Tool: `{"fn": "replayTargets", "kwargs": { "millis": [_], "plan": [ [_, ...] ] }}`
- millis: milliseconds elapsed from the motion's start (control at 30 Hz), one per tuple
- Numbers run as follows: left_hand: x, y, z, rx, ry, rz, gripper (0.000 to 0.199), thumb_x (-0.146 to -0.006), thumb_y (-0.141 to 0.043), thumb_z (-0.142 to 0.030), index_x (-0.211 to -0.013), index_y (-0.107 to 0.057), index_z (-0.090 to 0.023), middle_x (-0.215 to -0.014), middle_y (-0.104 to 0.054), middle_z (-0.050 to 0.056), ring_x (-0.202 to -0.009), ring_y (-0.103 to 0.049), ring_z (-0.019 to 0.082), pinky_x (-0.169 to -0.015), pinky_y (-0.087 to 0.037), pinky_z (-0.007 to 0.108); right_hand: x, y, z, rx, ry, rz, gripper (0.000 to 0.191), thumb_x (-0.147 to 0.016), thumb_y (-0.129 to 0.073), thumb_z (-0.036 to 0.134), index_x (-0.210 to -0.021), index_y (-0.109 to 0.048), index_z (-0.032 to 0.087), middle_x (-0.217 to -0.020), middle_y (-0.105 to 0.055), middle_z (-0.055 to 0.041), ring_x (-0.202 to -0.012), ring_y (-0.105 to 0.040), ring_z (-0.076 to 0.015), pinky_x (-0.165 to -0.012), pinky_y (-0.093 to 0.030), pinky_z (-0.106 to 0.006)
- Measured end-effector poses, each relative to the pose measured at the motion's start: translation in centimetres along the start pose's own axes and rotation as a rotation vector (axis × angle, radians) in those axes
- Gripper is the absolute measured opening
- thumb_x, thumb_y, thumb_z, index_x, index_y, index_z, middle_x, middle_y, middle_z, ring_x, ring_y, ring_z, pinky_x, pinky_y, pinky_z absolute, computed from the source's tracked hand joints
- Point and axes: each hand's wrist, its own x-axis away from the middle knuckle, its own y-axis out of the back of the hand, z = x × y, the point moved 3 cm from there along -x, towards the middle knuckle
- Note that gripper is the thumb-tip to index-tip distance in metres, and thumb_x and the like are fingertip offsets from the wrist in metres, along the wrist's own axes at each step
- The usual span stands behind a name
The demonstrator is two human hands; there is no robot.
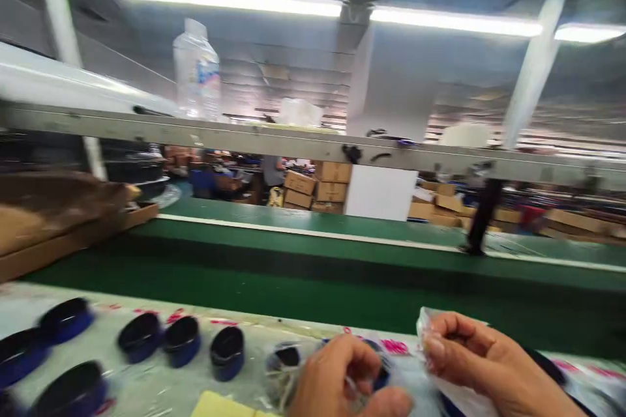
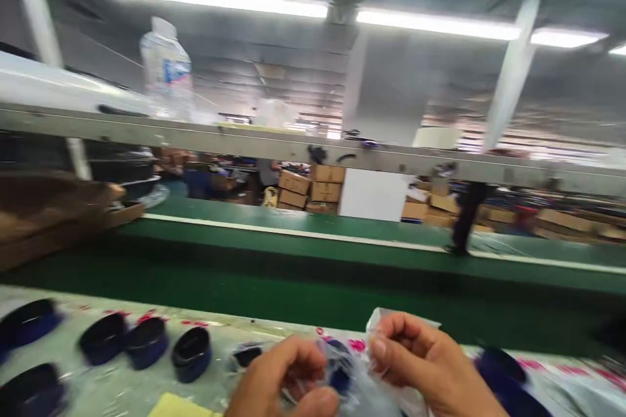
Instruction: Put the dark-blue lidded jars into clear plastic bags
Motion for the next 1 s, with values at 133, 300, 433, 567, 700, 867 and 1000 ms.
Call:
{"fn": "replayTargets", "kwargs": {
  "millis": [133, 300, 433, 567, 700, 867, 1000],
  "plan": [
    [-0.6, 3.9, 0.2, 0.461, 0.172, -0.172, 0.037, -0.067, -0.083, -0.042, -0.085, -0.067, -0.015, -0.079, -0.07, 0.003, -0.071, -0.061, 0.015, -0.068, -0.047, 0.025, -4.1, -9.8, 0.1, -0.037, 0.043, 0.367, 0.04, -0.071, -0.085, 0.054, -0.075, -0.066, 0.02, -0.062, -0.062, 0.0025, -0.057, -0.056, -0.0132, -0.055, -0.044, -0.023],
    [1.6, 10.5, 1.6, 0.526, 0.242, -0.317, 0.041, -0.063, -0.085, -0.045, -0.072, -0.061, -0.013, -0.061, -0.066, 0.003, -0.057, -0.061, 0.013, -0.061, -0.048, 0.025, -5.9, -17.2, 0.5, -0.153, -0.05, 0.599, 0.039, -0.076, -0.081, 0.053, -0.083, -0.062, 0.019, -0.072, -0.066, 0.0004, -0.061, -0.055, -0.0126, -0.057, -0.04, -0.023],
    [3.4, 15.3, 3.1, 0.055, 0.214, -0.463, 0.022, -0.079, -0.071, -0.035, -0.078, -0.061, -0.016, -0.068, -0.068, 0.001, -0.063, -0.065, 0.015, -0.06, -0.048, 0.023, -7.7, -20.0, 2.0, 0.204, 0.198, 0.582, 0.034, -0.08, -0.073, 0.051, -0.081, -0.061, 0.02, -0.068, -0.059, 0.0029, -0.057, -0.047, -0.0123, -0.053, -0.033, -0.024],
    [5.0, 18.9, 3.4, -0.746, 0.133, -0.446, 0.006, -0.089, -0.061, -0.019, -0.084, -0.065, -0.02, -0.08, -0.07, 0.001, -0.075, -0.065, 0.017, -0.066, -0.042, 0.026, -9.6, -22.1, 2.7, 0.793, 0.79, 0.449, 0.018, -0.094, -0.052, 0.033, -0.089, -0.066, 0.022, -0.082, -0.065, -0.0019, -0.073, -0.059, -0.0193, -0.065, -0.041, -0.029],
    [6.4, 20.2, 4.3, -0.931, 0.146, -0.408, 0.018, -0.088, -0.052, -0.008, -0.09, -0.066, -0.02, -0.082, -0.067, 0.003, -0.075, -0.064, 0.022, -0.064, -0.036, 0.029, -10.5, -23.6, 1.4, 0.985, 1.12, 0.362, 0.032, -0.099, -0.035, 0.025, -0.105, -0.066, 0.021, -0.097, -0.066, -0.0081, -0.084, -0.063, -0.025, -0.071, -0.045, -0.036],
    [7.5, 20.1, 6.0, -0.996, 0.165, -0.476, 0.024, -0.092, -0.044, -0.01, -0.09, -0.066, -0.02, -0.089, -0.065, 0.004, -0.075, -0.062, 0.019, -0.065, -0.037, 0.029, -11.6, -23.5, -0.1, 0.613, 0.654, 0.293, 0.023, -0.094, -0.054, 0.042, -0.094, -0.068, 0.023, -0.086, -0.067, -0.0031, -0.072, -0.059, -0.0207, -0.063, -0.044, -0.032],
    [8.4, 20.6, 6.5, -0.448, 0.172, -0.725, 0.01, -0.079, -0.058, -0.015, -0.076, -0.067, -0.019, -0.088, -0.066, 0.004, -0.078, -0.061, 0.019, -0.071, -0.041, 0.029, -12.2, -23.3, -1.9, 0.103, 0.13, 0.328, 0.029, -0.08, -0.074, 0.047, -0.088, -0.066, 0.02, -0.074, -0.063, 0.0001, -0.067, -0.06, -0.0174, -0.053, -0.047, -0.025]
  ]
}}
